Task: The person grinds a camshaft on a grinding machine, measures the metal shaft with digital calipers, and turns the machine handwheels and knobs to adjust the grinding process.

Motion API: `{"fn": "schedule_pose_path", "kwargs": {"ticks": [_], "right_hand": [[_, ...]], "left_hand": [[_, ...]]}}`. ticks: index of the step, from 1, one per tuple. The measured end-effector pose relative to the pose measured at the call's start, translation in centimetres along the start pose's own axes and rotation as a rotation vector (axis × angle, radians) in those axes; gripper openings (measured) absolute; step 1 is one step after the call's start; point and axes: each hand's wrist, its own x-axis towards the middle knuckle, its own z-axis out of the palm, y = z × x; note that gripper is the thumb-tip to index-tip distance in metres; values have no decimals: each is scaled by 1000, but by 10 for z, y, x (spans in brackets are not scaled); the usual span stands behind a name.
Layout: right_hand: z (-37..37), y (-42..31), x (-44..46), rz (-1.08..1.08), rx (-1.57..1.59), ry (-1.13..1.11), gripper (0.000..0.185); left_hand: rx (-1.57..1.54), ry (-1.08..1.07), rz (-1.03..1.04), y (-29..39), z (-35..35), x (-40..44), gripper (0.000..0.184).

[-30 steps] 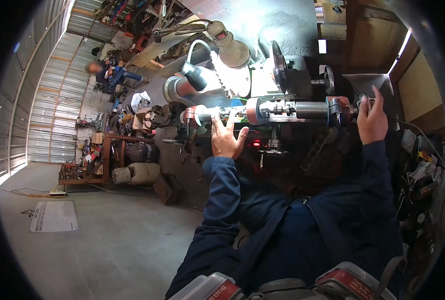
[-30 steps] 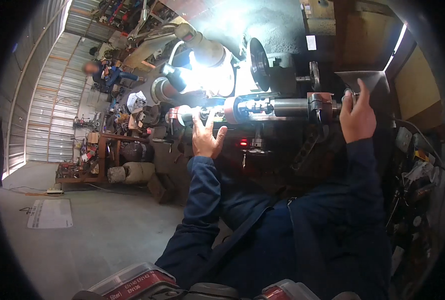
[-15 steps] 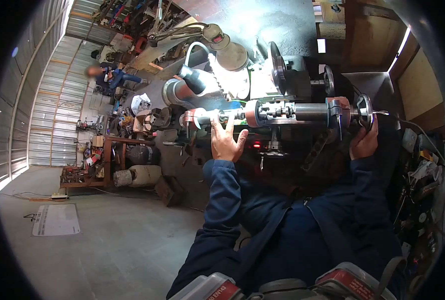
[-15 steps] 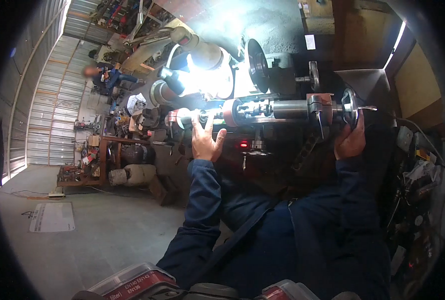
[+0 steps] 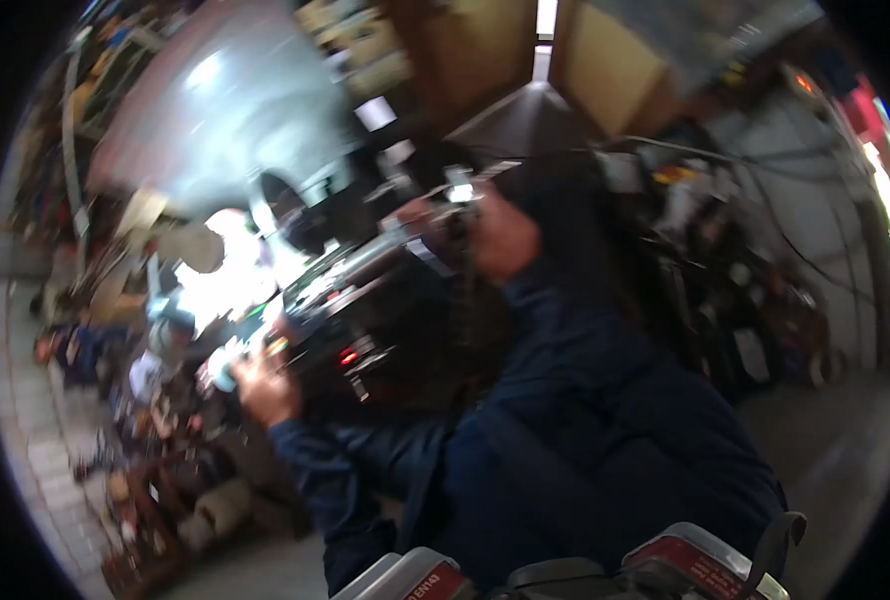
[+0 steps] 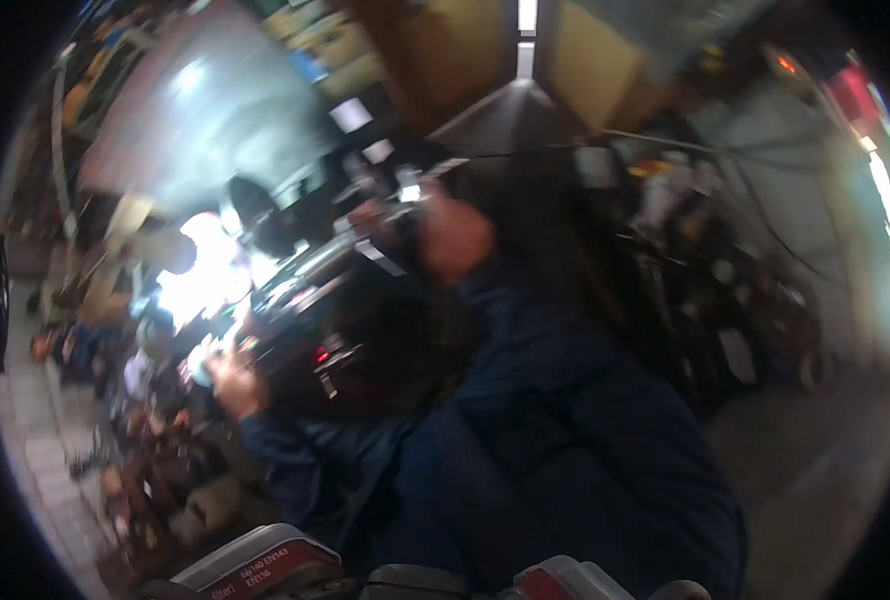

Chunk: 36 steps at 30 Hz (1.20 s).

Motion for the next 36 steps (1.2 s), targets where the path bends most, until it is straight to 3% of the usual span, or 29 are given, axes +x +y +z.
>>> {"fn": "schedule_pose_path", "kwargs": {"ticks": [1, 2, 3, 4, 6, 8, 9, 10, 13, 15, 19, 20, 22, 24, 25, 26, 28, 31, 33, 36], "right_hand": [[-15, -18, 14, 6, -99, -33, 52], [-23, -27, 25, 89, -59, -119, 46], [-24, -30, 32, 115, -126, -129, 43], [-18, -29, 39, 29, -131, -23, 34], [-33, -45, 60, 149, -122, -217, 25], [-28, -42, 70, 200, -168, -291, 31], [-31, -43, 72, 213, -157, -333, 29], [-37, -44, 73, 224, -144, -377, 28], [-74, -36, 44, 34, 27, 14, 38], [-108, -9, 8, 103, 24, 31, 46], [-184, 101, -100, 527, -362, 13, 35], [-223, 109, -107, 804, -436, -96, 31], [-283, 197, -206, 883, -796, 57, 35], [-355, 214, -251, 1306, -943, 60, 39], [-387, 229, -286, 1516, -1046, -30, 36], [-410, 221, -290, 1693, -1032, -279, 36], [-439, 273, -376, 1590, -1000, -467, 41], [-419, 230, -344, 1598, -1160, -363, 40], [-434, 252, -363, 1570, -1038, -443, 26], [-456, 265, -370, 1551, -995, -441, 35]], "left_hand": [[-93, 113, 124, -18, -1, 5, 42], [-91, 401, 314, -27, -9, 20, 35], [-238, 453, 166, -45, -6, 24, 30], [-126, 457, 77, -86, 8, 38, 30], [131, 386, -78, -130, 21, 58, 35], [-256, 97, -163, -199, 68, 83, 41], [-183, -57, -181, -229, 85, 93, 44], [-220, -79, -223, -194, 59, 87, 42], [-752, 59, -188, -265, 105, 90, 36], [-475, 103, -142, -251, 91, 79, 39], [-392, 108, -204, -241, 85, 74, 44], [-441, 93, -252, -242, 88, 77, 44], [-504, 66, -203, -239, 88, 77, 43], [-537, 55, -172, -253, 91, 79, 42], [-506, 82, -145, -260, 95, 81, 41], [-517, 86, -130, -263, 97, 81, 41], [-521, 68, -189, -244, 86, 78, 40], [-496, 69, -154, -246, 86, 77, 39], [-502, 52, -125, -250, 87, 77, 39], [-670, 52, -209, -246, 91, 76, 39]]}}
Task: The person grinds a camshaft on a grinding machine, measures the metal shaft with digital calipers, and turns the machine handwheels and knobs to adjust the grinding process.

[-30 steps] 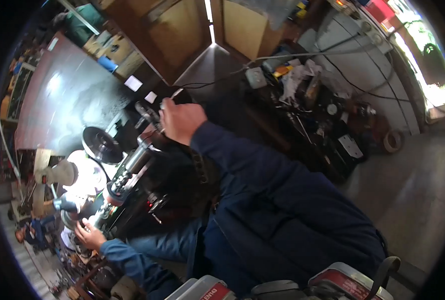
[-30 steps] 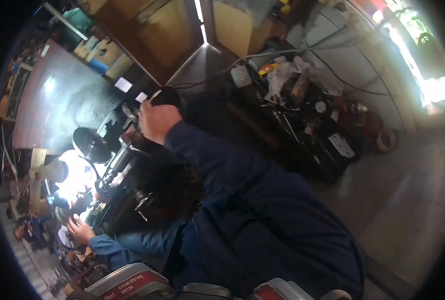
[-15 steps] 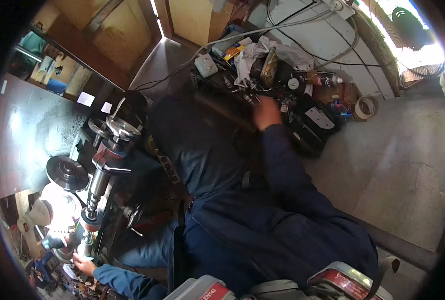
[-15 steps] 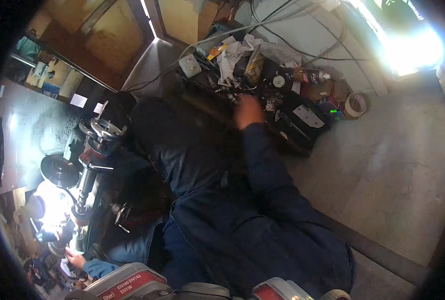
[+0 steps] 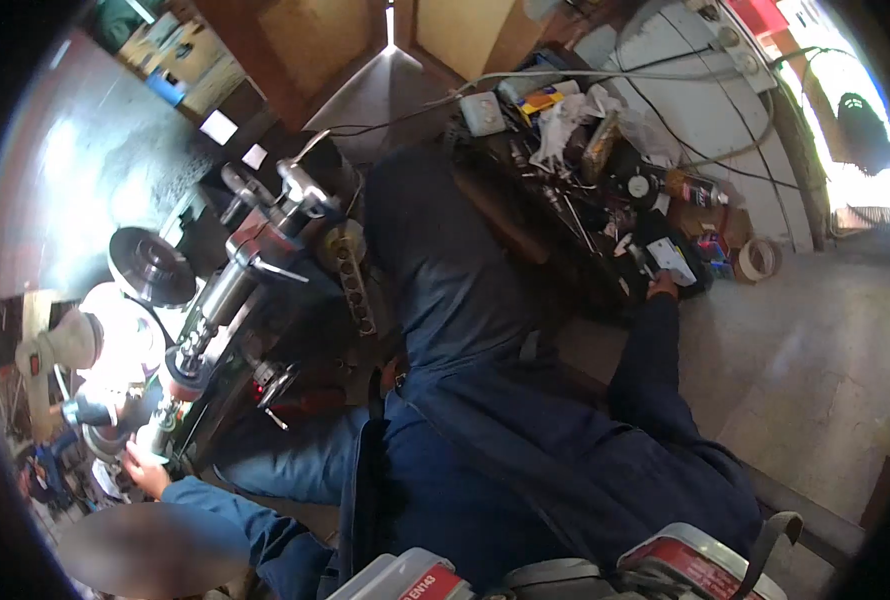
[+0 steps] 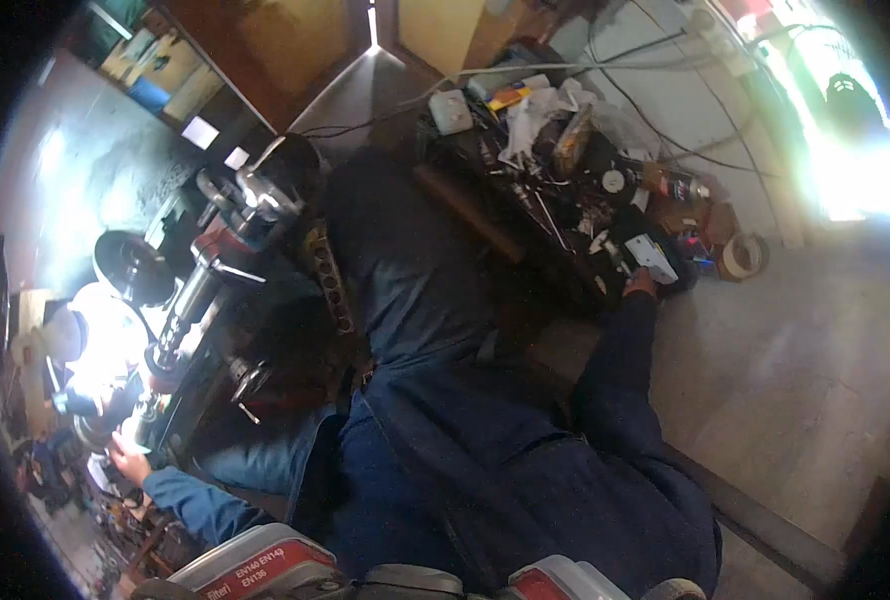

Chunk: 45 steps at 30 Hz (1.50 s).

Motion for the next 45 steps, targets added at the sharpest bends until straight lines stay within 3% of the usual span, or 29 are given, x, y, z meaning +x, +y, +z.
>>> {"fn": "schedule_pose_path", "kwargs": {"ticks": [1, 4, 7, 13, 17, 23, 27, 30, 36, 39, 42, 43, 45], "right_hand": [[-6, -3, -4, 17, 8, 17, 43], [-52, -18, -20, -88, -65, 184, 40], [-144, -63, -91, 24, -47, 163, 39], [-252, -163, -213, -397, -10, 724, 45], [-293, -240, -291, -973, 42, 954, 45], [-322, -337, -416, -1639, 87, 1122, 46], [-320, -378, -469, -1903, 23, 1134, 51], [-309, -396, -504, -2016, -4, 1061, 56], [-246, -400, -500, -1913, 30, 624, 56], [-193, -397, -500, -1760, 645, 224, 53], [-184, -396, -497, -1691, 702, -356, 57], [-180, -401, -494, -1751, 659, -295, 58], [-179, -402, -489, -1564, 660, -285, 54]], "left_hand": [[14, -5, -1, 5, 1, -2, 38], [72, 4, 13, 16, 3, -5, 38], [27, 14, -38, 17, 5, -6, 37], [-198, 10, -52, -1, 15, -7, 33], [-230, 66, -23, -12, 24, -7, 31], [-104, 127, -75, 59, 17, -26, 28], [-114, 199, -69, 85, 15, -35, 28], [-103, 304, -41, 92, 17, -38, 28], [-36, 409, 22, 91, 16, -36, 25], [-2, 373, -3, 93, 11, -37, 23], [-45, 419, 3, 87, 17, -36, 25], [-8, 399, -14, 89, 15, -37, 25], [2, 419, -3, 89, 16, -37, 25]]}}
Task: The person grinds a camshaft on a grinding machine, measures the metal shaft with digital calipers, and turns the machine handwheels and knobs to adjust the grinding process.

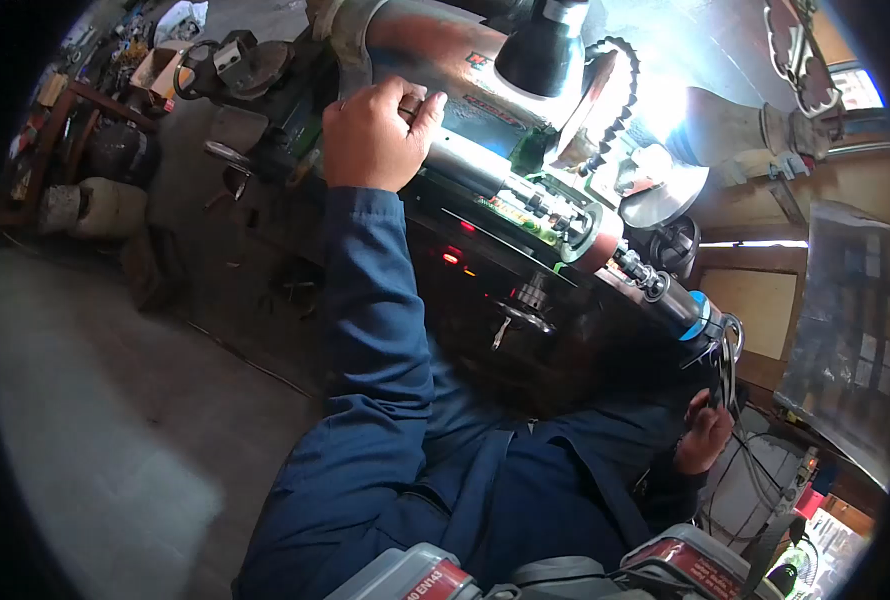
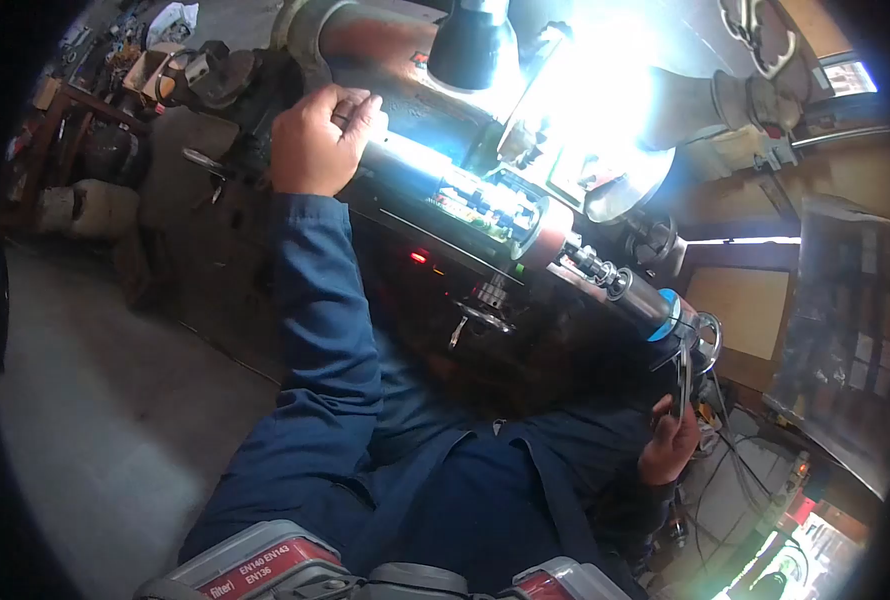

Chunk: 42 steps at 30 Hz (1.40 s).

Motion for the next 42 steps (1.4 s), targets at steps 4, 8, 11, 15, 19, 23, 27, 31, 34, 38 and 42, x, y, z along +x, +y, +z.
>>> {"fn": "schedule_pose_path", "kwargs": {"ticks": [4, 8, 11, 15, 19, 23, 27, 31, 34, 38, 42], "right_hand": [[36, -33, 12, 5, 115, 101, 42], [14, 4, 20, -14, 312, 85, 39], [26, -2, 30, -7, 14, 364, 44], [1, 40, 53, 287, -179, 520, 47], [-6, 90, 70, 334, -402, 667, 46], [-8, 83, 77, 298, -426, 638, 47], [-32, 72, 94, 301, -625, 498, 45], [-49, 73, 112, 301, -741, 458, 46], [-40, 65, 109, 332, -838, 491, 49], [-31, 68, 96, 272, -869, 533, 50], [-10, 39, 77, 118, -802, 582, 50]], "left_hand": [[7, 14, 10, -1, 1, 0, 26], [-4, -3, 25, -3, -1, 1, 25], [17, 10, 79, -5, -1, 3, 24], [19, 20, 93, -7, 0, 3, 23], [23, 17, 103, -9, 1, 3, 23], [34, 27, 134, -9, -1, 3, 24], [-39, 15, 113, -9, 0, 1, 24], [-168, -24, 67, -8, -6, 0, 24], [-151, 12, 53, -7, -5, -2, 25], [-147, 56, 34, -6, -1, -2, 25], [-152, 70, 35, -7, -1, -2, 25]]}}
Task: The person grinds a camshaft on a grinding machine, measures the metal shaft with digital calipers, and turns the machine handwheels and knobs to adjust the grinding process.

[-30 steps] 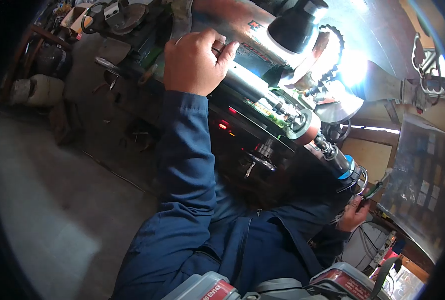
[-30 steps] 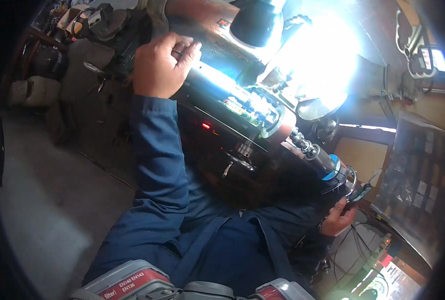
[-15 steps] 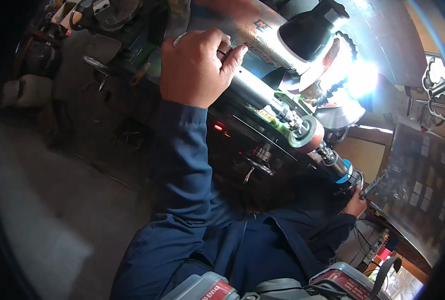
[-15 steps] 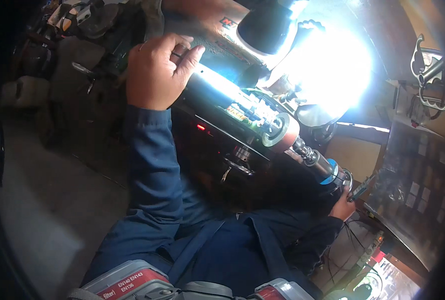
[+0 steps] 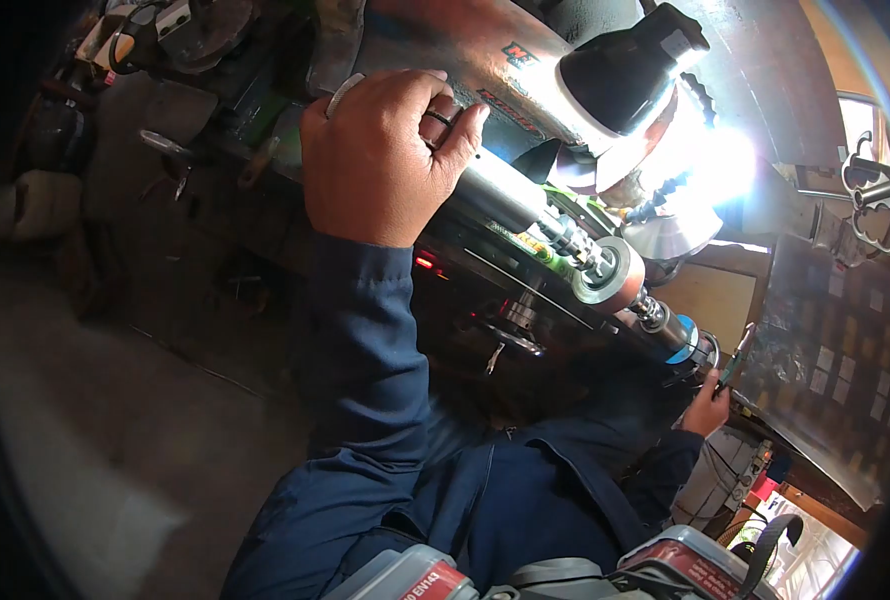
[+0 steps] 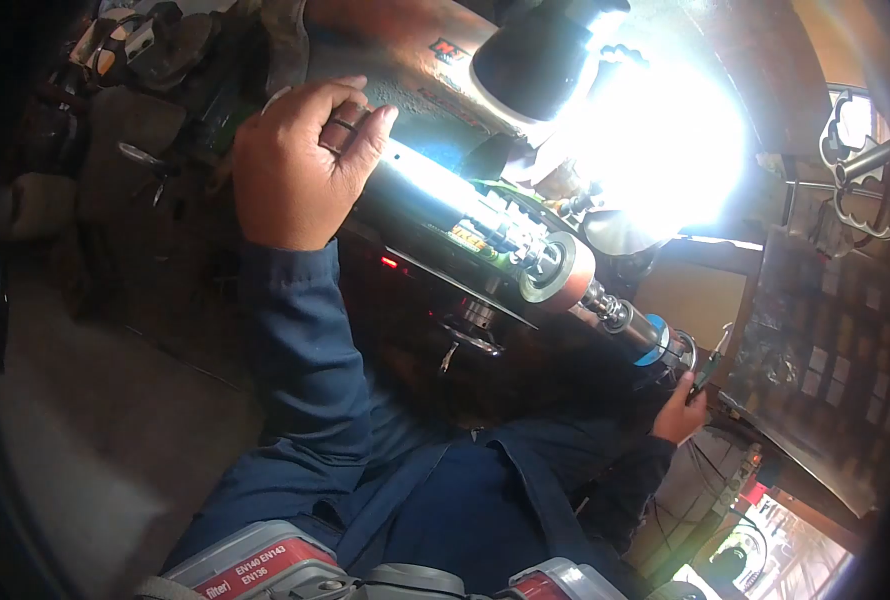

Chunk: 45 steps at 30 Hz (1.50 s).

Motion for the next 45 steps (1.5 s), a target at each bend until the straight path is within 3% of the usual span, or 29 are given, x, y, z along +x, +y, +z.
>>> {"fn": "schedule_pose_path", "kwargs": {"ticks": [4, 7, 11, 14, 17, 20, 24, 31, 35, 36, 45], "right_hand": [[-30, -58, -31, 9, 474, -80, 45], [-48, -76, -43, -220, 399, -221, 45], [-47, -152, -68, -545, 221, -213, 52], [-46, -165, -86, -442, 307, -240, 52], [-45, -153, -93, -413, 718, -545, 50], [-44, -187, -119, -139, 818, -624, 57], [-39, -212, -136, 111, 1158, -1008, 68], [-23, -247, -170, 543, 1642, -1230, 57], [-19, -243, -169, 804, 1643, -1413, 53], [-18, -243, -169, 777, 1608, -1439, 53], [-24, -267, -170, 932, 1512, -1320, 57]], "left_hand": [[-17, 2, -3, 2, -2, 0, 25], [-24, 32, 20, 1, 0, -1, 24], [1, 30, 22, -3, -1, -5, 25], [45, 5, -34, -2, -3, -11, 27], [26, 8, -19, -4, -4, -12, 27], [34, 41, 18, -7, -2, -14, 27], [38, 39, 0, -7, -3, -16, 27], [-58, 67, 75, -6, -4, -11, 19], [14, 69, 73, -12, -1, -15, 24], [-7, 65, 74, -7, -4, -13, 22], [2, 58, 73, -12, -3, -15, 25]]}}
